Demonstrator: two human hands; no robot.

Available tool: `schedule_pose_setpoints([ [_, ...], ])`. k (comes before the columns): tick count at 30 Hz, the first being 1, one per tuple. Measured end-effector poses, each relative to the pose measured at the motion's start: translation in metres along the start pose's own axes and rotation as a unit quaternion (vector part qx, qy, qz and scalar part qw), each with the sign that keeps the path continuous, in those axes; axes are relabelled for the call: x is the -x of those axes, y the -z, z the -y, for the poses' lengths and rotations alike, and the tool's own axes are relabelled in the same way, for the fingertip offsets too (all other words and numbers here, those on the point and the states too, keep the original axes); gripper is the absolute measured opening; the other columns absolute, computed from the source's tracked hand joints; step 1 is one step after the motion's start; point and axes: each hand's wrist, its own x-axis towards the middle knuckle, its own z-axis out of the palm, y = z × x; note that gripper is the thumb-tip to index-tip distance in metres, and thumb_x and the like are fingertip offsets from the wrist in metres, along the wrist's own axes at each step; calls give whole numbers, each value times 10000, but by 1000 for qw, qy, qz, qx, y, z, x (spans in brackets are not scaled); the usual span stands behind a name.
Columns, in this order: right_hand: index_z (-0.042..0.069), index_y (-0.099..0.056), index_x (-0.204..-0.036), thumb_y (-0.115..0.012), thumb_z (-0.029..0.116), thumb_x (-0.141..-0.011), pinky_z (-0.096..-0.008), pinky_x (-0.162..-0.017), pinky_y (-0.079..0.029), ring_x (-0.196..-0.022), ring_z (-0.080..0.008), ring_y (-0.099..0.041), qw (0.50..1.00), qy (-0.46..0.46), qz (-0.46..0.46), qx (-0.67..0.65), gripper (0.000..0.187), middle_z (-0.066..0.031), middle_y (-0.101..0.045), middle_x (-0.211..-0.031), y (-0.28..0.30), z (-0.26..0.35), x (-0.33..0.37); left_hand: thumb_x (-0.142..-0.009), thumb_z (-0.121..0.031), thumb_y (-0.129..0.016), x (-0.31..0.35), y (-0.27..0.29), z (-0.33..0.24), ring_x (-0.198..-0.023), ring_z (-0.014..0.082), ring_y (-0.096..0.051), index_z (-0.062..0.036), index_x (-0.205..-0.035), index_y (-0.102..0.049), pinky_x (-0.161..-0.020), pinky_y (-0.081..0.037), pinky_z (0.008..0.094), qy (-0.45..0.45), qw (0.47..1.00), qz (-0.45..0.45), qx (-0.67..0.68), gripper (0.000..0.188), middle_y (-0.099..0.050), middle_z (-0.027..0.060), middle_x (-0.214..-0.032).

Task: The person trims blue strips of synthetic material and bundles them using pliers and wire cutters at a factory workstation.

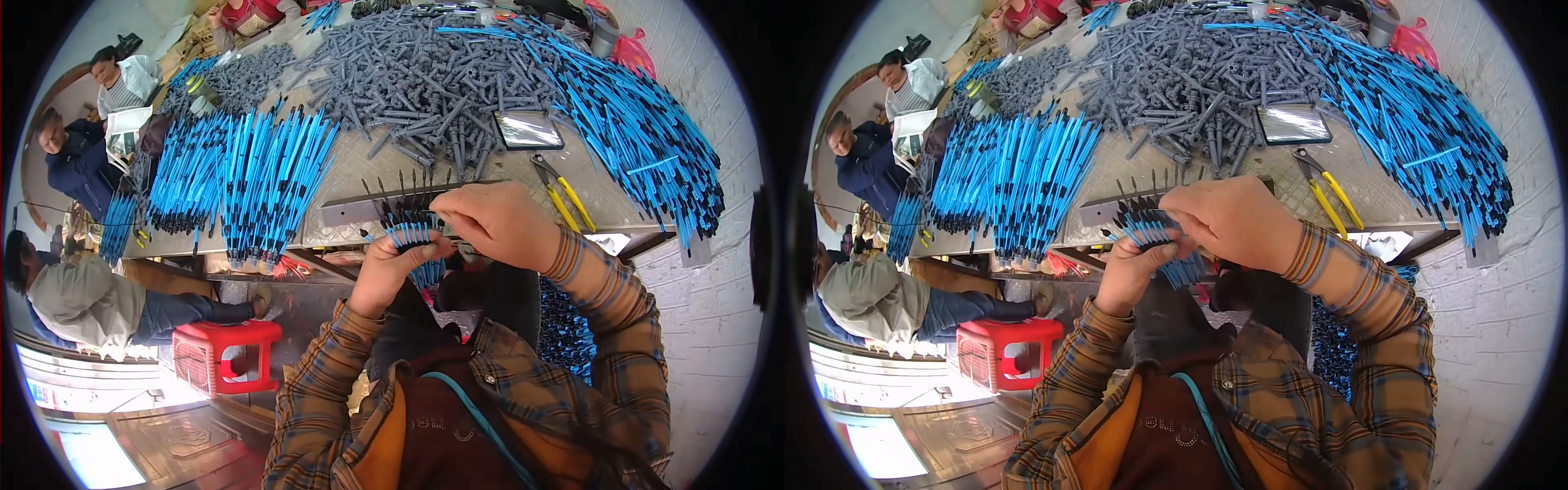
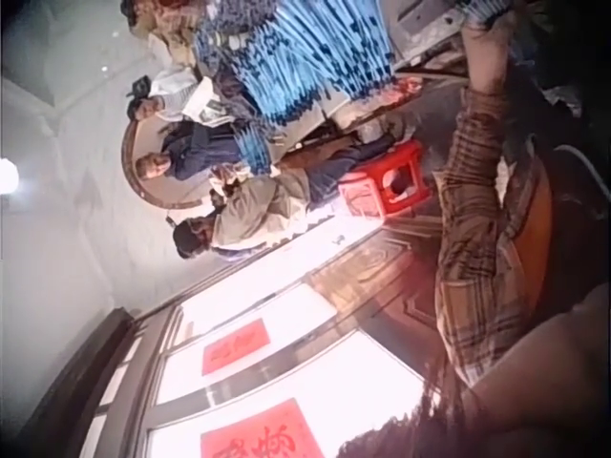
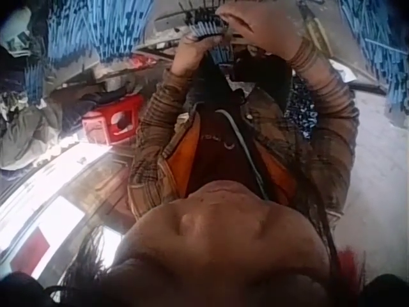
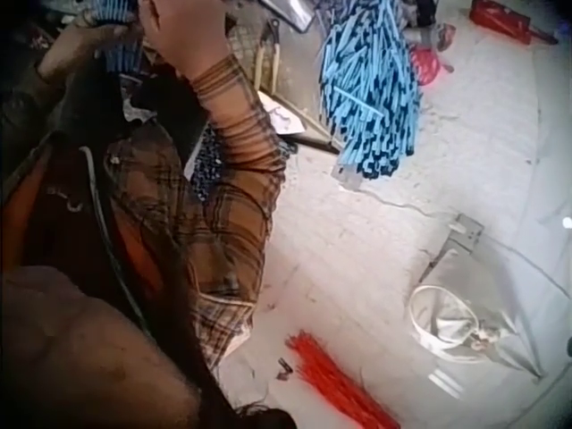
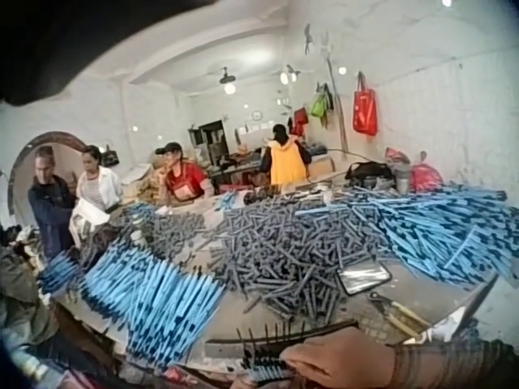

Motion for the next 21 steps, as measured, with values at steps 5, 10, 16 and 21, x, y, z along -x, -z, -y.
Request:
schedule_pose_setpoints([
  [5, 65, -590, -930, -567, 87, -780, -345, -562, -466, -672, -295, -597, 1000, 17, 11, 2, 154, -108, -609, -758, 2, 4, -4, -843, 6, -543, -2, 1, 3, -911, 199, -617, 9, -997, -598, -831, -485, 308, -17, 1000, 8, -18, 164, -640, 116, -954],
  [10, 75, -584, -945, -560, 99, -788, -341, -563, -470, -671, -292, -597, 999, 6, 41, 14, 161, -102, -611, -773, 2, 7, -5, -839, 3, -552, -1, 0, 3, -915, 183, -609, 12, -1000, -603, -838, -477, 294, -12, 1000, 19, -14, 169, -637, 106, -966],
  [16, 84, -580, -960, -553, 110, -794, -342, -564, -475, -671, -290, -596, 999, 32, 35, -3, 170, -96, -612, -775, -1, 3, -6, -843, -9, -555, -1, 0, 4, -921, 166, -598, 15, -1015, -602, -844, -467, 281, -4, 999, 24, -38, 180, -636, 92, -964],
  [21, 85, -584, -966, -558, 110, -789, -344, -564, -475, -675, -286, -598, 999, 15, 38, 8, 180, -94, -613, -778, -2, 9, -5, -850, -30, -555, 0, 2, 5, -923, 161, -595, 15, -1020, -600, -840, -466, 280, -8, 998, 35, -44, 182, -636, 86, -956],
])
